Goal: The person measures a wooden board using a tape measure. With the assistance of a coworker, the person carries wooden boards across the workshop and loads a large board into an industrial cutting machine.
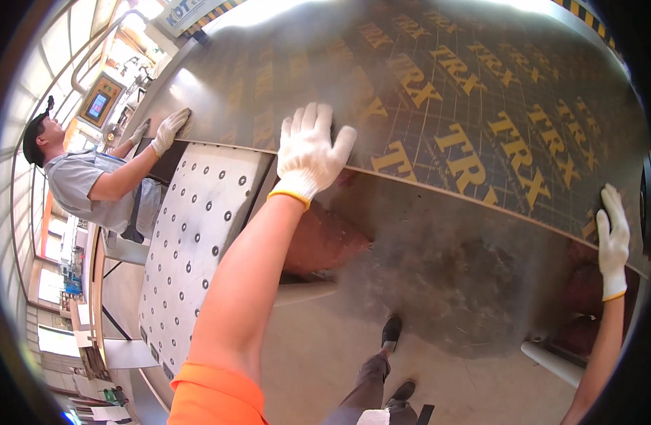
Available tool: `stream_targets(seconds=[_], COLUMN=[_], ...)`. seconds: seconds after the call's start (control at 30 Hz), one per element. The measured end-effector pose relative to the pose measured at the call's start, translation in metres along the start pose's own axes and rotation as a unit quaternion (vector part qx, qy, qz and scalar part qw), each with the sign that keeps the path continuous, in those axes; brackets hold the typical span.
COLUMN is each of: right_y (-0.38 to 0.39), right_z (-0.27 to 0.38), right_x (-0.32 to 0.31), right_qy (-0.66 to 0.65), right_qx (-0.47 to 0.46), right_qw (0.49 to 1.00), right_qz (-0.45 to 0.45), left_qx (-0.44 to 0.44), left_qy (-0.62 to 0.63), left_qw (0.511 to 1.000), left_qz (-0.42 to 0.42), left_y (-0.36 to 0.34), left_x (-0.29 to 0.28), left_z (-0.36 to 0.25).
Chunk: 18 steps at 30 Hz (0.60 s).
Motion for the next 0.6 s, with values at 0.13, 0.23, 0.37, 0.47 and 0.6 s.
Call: stream_targets(seconds=[0.13, 0.23, 0.37, 0.47, 0.6], right_y=[-0.001, 0.001, 0.005, 0.010, 0.008], right_z=[-0.004, -0.022, -0.023, -0.015, 0.011], right_x=[0.025, 0.024, 0.026, 0.021, 0.014], right_qy=[-0.020, -0.017, -0.016, -0.029, -0.186], right_qx=[0.014, 0.020, 0.028, 0.035, 0.023], right_qw=[0.999, 1.000, 0.999, 0.999, 0.982], right_qz=[-0.023, -0.014, -0.010, -0.012, 0.010], left_qx=[-0.034, -0.031, 0.030, 0.092, 0.104], left_qy=[0.027, 0.021, -0.005, -0.035, -0.032], left_qw=[0.999, 0.999, 1.000, 0.995, 0.994], left_qz=[-0.025, -0.017, -0.008, -0.016, 0.005], left_y=[-0.006, -0.007, -0.004, -0.004, -0.007], left_x=[0.019, 0.021, 0.012, 0.009, 0.009], left_z=[0.019, 0.020, 0.026, 0.029, 0.040])
Point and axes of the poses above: each hand's wrist, its own y-axis away from the middle knuckle, its own x-axis out of the palm, z = x × y, the point moved 2 cm from there along -y, towards the middle knuckle, and after that the axes turned 11 degrees about z, right-handed, at the moved point
